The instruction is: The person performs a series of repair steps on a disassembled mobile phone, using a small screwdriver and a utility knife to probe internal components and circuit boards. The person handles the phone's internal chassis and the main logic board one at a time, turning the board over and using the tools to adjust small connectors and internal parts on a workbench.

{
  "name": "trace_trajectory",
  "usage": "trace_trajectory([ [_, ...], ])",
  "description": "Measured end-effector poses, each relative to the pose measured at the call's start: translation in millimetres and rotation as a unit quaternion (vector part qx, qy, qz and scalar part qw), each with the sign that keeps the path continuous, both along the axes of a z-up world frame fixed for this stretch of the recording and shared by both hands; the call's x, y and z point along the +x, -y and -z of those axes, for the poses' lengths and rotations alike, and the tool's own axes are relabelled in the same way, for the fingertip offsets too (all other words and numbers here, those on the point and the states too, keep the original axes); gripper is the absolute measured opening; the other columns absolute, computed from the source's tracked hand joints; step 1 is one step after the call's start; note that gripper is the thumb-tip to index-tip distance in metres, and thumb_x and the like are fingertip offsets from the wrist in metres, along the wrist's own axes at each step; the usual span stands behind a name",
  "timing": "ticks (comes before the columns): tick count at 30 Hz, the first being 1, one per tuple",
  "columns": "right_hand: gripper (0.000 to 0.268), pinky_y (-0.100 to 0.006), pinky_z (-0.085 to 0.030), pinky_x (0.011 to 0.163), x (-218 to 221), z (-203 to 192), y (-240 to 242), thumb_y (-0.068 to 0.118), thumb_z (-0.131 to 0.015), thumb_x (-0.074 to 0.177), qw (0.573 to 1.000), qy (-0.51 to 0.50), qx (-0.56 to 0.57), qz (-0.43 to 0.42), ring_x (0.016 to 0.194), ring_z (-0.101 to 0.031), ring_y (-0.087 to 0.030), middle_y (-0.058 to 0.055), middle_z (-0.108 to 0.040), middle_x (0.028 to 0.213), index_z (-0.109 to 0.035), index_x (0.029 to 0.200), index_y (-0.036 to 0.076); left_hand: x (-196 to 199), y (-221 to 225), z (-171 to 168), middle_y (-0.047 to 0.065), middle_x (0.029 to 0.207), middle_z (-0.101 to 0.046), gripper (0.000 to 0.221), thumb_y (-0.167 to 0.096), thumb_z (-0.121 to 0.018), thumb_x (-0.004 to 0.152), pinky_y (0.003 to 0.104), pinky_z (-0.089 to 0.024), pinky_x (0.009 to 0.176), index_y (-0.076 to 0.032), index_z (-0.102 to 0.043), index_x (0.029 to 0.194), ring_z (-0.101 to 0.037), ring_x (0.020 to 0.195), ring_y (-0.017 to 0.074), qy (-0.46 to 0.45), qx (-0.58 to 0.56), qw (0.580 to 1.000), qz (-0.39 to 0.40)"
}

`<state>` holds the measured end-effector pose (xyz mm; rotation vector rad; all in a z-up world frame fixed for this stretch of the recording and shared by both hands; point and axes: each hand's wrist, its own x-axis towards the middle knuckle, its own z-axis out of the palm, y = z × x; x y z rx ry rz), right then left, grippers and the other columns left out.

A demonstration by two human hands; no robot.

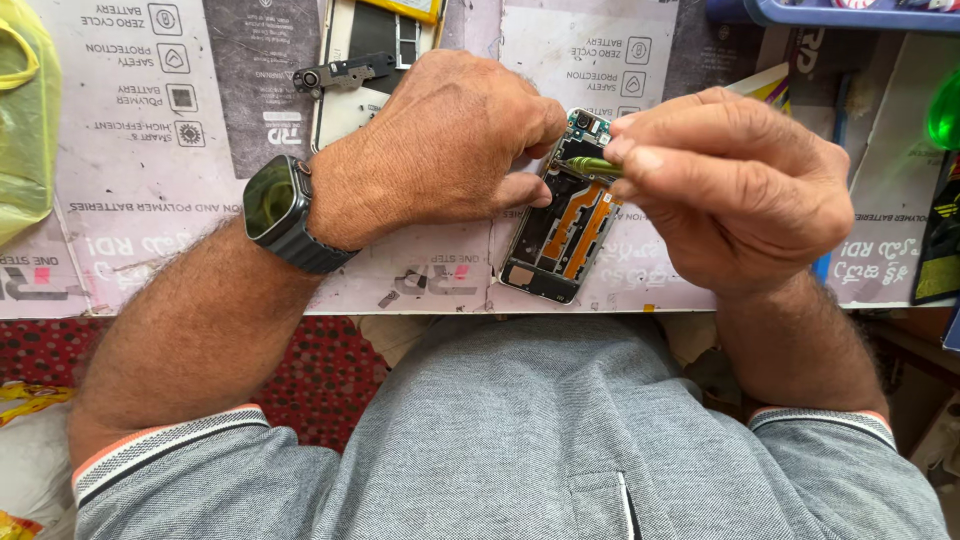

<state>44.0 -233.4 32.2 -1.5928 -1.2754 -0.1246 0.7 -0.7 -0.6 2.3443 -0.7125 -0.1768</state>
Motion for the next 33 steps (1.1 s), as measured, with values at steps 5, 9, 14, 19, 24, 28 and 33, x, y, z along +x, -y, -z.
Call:
trace_trajectory([
  [5, 0.022, -0.036, -0.064, 0.068, 1.4, 0.5, -0.7, -0.001, -0.082, 0.086, 1.000, 0.012, 0.004, -0.003, 0.085, -0.074, -0.029, -0.025, -0.070, 0.096, -0.068, 0.103, -0.003, -0.5, -1.1, 1.5, 0.009, 0.075, -0.071, 0.029, -0.035, -0.087, 0.078, 0.047, -0.052, 0.064, -0.010, -0.074, 0.085, -0.071, 0.073, 0.0324, 0.009, -0.009, 1.000, -0.001],
  [9, 0.021, -0.037, -0.066, 0.069, 2.0, -1.4, -1.6, -0.002, -0.080, 0.086, 1.000, 0.008, 0.001, 0.006, 0.084, -0.075, -0.028, -0.024, -0.071, 0.094, -0.068, 0.103, -0.005, -0.8, -0.5, 0.3, 0.009, 0.074, -0.072, 0.028, -0.034, -0.087, 0.078, 0.046, -0.052, 0.063, -0.011, -0.075, 0.086, -0.071, 0.072, 0.0314, 0.000, -0.011, 1.000, -0.002],
  [14, 0.019, -0.037, -0.065, 0.070, -0.4, -6.0, -3.7, -0.005, -0.077, 0.088, 1.000, 0.014, -0.013, 0.019, 0.084, -0.074, -0.029, -0.025, -0.070, 0.093, -0.066, 0.103, -0.006, -0.3, -1.3, -2.9, 0.009, 0.074, -0.071, 0.028, -0.034, -0.088, 0.077, 0.047, -0.051, 0.063, -0.010, -0.074, 0.084, -0.070, 0.071, 0.0323, -0.003, -0.011, 1.000, 0.000],
  [19, 0.018, -0.035, -0.064, 0.072, -3.1, -11.6, -1.9, -0.004, -0.075, 0.091, 0.999, -0.019, -0.026, 0.016, 0.086, -0.074, -0.027, -0.025, -0.070, 0.098, -0.066, 0.107, -0.006, 0.1, -1.8, -4.4, 0.009, 0.074, -0.071, 0.029, -0.033, -0.087, 0.078, 0.047, -0.051, 0.063, -0.009, -0.073, 0.084, -0.070, 0.072, 0.0330, -0.005, -0.023, 1.000, 0.004],
  [24, 0.019, -0.037, -0.064, 0.071, -1.5, -7.4, -1.9, -0.004, -0.079, 0.088, 1.000, -0.005, -0.014, 0.007, 0.085, -0.073, -0.028, -0.023, -0.070, 0.095, -0.068, 0.104, -0.002, 0.1, -1.1, -3.6, 0.010, 0.074, -0.070, 0.030, -0.034, -0.088, 0.078, 0.047, -0.051, 0.064, -0.009, -0.072, 0.082, -0.070, 0.072, 0.0331, -0.005, -0.014, 1.000, 0.002],
  [28, 0.020, -0.034, -0.064, 0.076, -3.6, -8.6, -0.1, -0.006, -0.076, 0.095, 0.999, -0.016, -0.033, 0.016, 0.093, -0.075, -0.027, -0.025, -0.071, 0.105, -0.066, 0.113, -0.004, 0.2, -1.8, -4.3, 0.009, 0.073, -0.071, 0.029, -0.033, -0.088, 0.077, 0.047, -0.051, 0.063, -0.009, -0.072, 0.082, -0.070, 0.072, 0.0329, -0.011, -0.019, 1.000, 0.003],
  [33, 0.022, -0.034, -0.061, 0.067, 0.8, -6.3, -2.6, -0.002, -0.083, 0.085, 1.000, 0.013, -0.005, 0.005, 0.083, -0.072, -0.027, -0.024, -0.068, 0.094, -0.068, 0.102, -0.001, -0.4, -1.1, -4.5, 0.009, 0.073, -0.070, 0.028, -0.033, -0.088, 0.077, 0.047, -0.051, 0.063, -0.009, -0.073, 0.084, -0.070, 0.071, 0.0325, -0.003, -0.015, 1.000, 0.000],
])
